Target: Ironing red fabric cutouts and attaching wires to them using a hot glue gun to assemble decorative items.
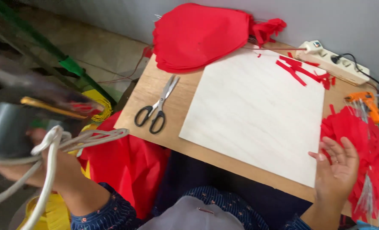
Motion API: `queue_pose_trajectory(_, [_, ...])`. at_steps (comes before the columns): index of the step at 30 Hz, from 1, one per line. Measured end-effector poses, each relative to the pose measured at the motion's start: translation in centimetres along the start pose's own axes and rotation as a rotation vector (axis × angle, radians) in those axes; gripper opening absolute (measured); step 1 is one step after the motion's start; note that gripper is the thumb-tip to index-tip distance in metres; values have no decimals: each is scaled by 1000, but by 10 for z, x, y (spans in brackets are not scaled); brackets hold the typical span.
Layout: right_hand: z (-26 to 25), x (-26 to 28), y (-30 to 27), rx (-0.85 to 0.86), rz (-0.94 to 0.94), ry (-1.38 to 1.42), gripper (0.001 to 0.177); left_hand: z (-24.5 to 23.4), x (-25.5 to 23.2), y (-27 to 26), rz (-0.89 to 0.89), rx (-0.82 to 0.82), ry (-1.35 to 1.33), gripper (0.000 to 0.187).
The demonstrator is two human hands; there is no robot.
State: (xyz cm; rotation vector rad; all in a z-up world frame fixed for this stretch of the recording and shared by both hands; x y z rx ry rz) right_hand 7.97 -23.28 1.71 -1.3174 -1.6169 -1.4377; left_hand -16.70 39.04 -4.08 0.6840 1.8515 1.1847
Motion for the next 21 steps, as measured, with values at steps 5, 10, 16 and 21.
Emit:
queue_pose_trajectory(5, [17,8,12,-30,49,-41,57,66,-40,24,123,83,-231,74])
queue_pose_trajectory(10, [19,4,14,-11,65,-65,58,152,-99,54,-99,407,-623,60])
queue_pose_trajectory(16, [7,5,18,-91,107,-186,55,241,-137,91,131,548,-668,35])
queue_pose_trajectory(21, [-24,-30,20,-117,75,-202,50,364,-110,84,-126,833,-446,51])
Point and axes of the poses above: each hand's wrist, its own y-axis towards the middle knuckle, its own z-axis out of the palm, x = y × z, the point moved 6 cm from there along y, towards the middle knuckle
